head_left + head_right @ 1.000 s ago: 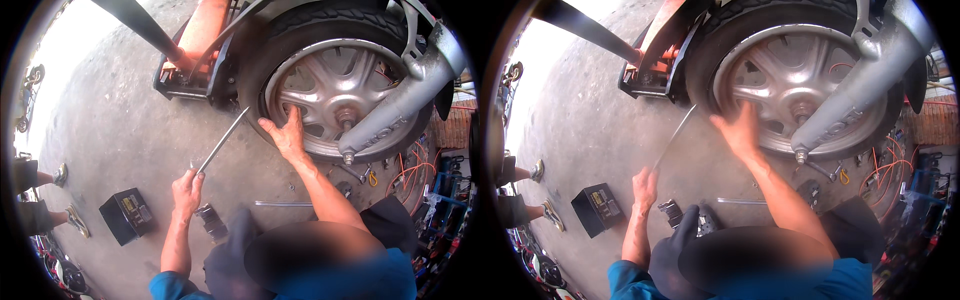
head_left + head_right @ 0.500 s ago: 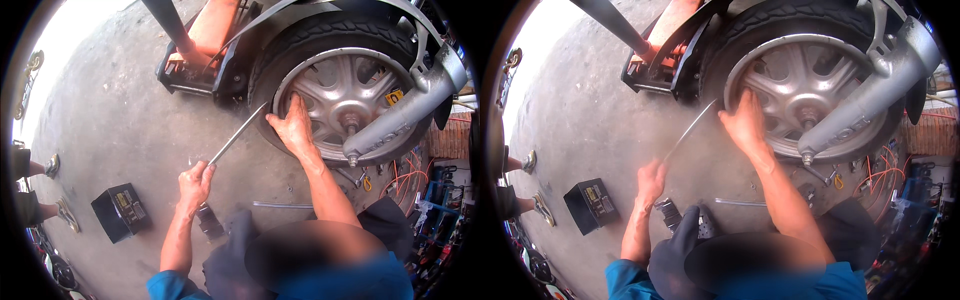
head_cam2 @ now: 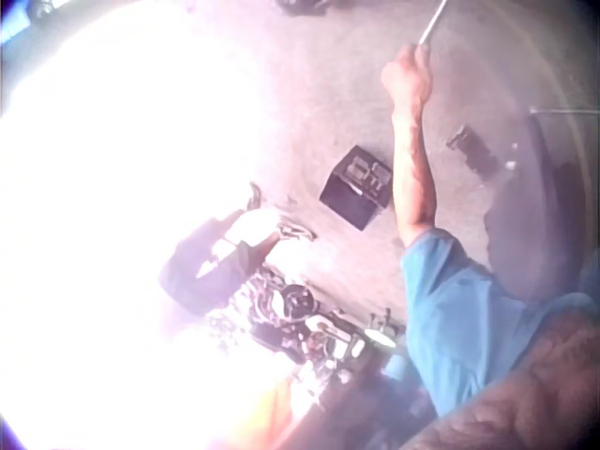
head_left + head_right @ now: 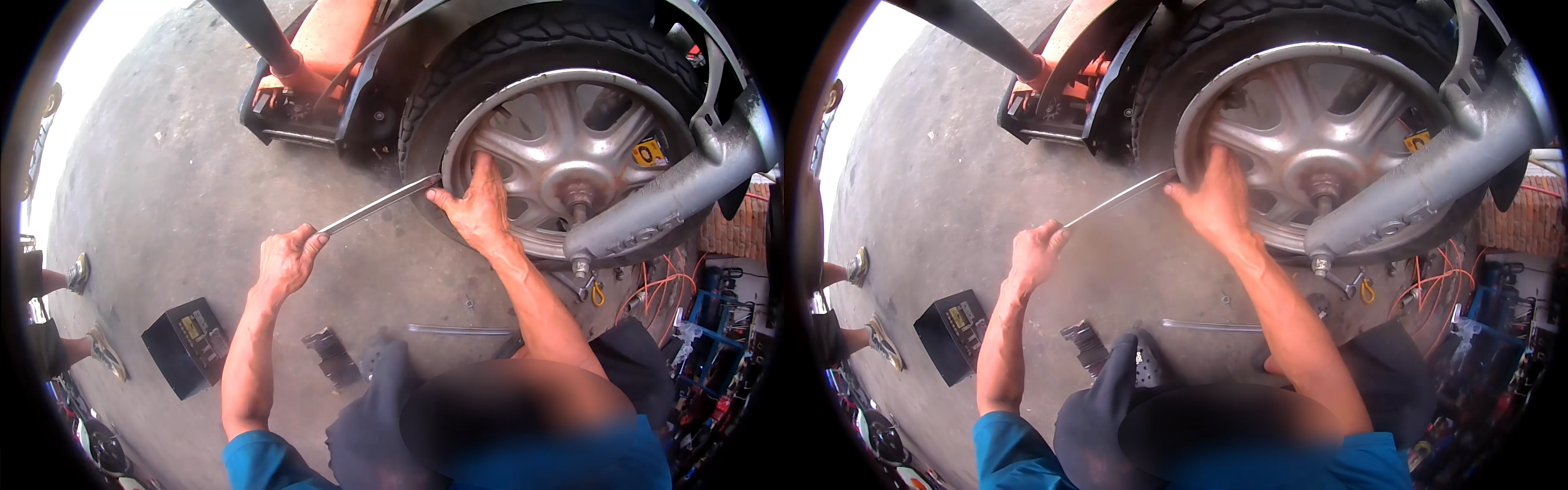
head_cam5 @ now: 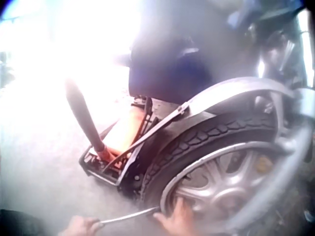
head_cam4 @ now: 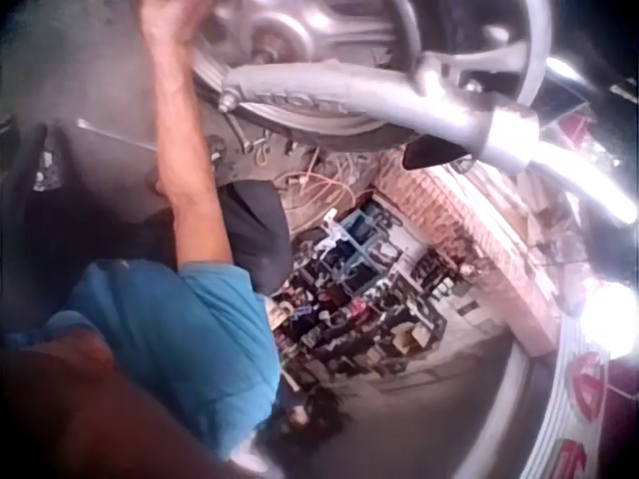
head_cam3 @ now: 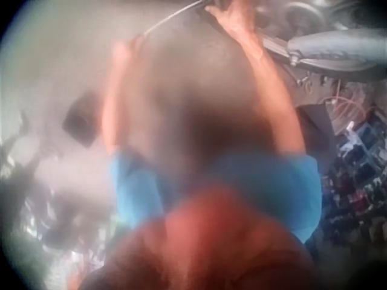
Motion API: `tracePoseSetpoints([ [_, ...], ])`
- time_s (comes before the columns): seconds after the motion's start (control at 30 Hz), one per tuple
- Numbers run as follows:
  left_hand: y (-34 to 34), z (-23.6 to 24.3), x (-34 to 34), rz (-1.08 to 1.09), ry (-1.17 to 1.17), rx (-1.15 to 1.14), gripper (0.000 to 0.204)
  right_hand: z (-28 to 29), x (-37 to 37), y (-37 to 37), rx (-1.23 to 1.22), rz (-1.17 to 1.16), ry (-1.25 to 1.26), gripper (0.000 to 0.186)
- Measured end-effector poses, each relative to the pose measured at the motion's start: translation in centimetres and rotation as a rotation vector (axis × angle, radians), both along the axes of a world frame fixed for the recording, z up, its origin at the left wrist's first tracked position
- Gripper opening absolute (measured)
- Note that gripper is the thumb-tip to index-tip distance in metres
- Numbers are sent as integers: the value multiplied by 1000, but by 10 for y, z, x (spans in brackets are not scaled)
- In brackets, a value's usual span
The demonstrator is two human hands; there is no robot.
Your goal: The person removes the valve component from a motorcycle wheel by hand, presses the tire to unseat the bead, and pries the tire off the rim using tire levers.
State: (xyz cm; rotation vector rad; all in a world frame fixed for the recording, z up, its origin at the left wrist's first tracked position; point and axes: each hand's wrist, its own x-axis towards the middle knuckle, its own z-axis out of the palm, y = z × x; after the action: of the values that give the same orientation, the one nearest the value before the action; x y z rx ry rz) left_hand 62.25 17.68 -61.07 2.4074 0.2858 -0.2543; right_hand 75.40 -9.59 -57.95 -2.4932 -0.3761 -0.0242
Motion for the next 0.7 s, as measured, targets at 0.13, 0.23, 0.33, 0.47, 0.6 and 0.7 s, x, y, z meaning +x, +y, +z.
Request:
tracePoseSetpoints([
  [0.13,11,13,26,-122,-34,144,39,-6,0,-3,9,-46,-11,75],
  [0.23,30,5,53,-228,-100,192,41,-7,-3,-1,-24,-37,-14,75],
  [0.33,35,-13,76,-290,-169,177,43,-17,-5,-4,-7,-13,-101,76],
  [0.47,26,-23,79,-289,-170,150,45,-26,-10,-6,-12,-37,-82,78],
  [0.6,-8,17,37,-177,-78,246,46,-20,-6,-12,-92,7,-64,79],
  [0.7,-71,61,-11,-307,87,318,29,-13,-10,-26,-147,50,-81,73],
])
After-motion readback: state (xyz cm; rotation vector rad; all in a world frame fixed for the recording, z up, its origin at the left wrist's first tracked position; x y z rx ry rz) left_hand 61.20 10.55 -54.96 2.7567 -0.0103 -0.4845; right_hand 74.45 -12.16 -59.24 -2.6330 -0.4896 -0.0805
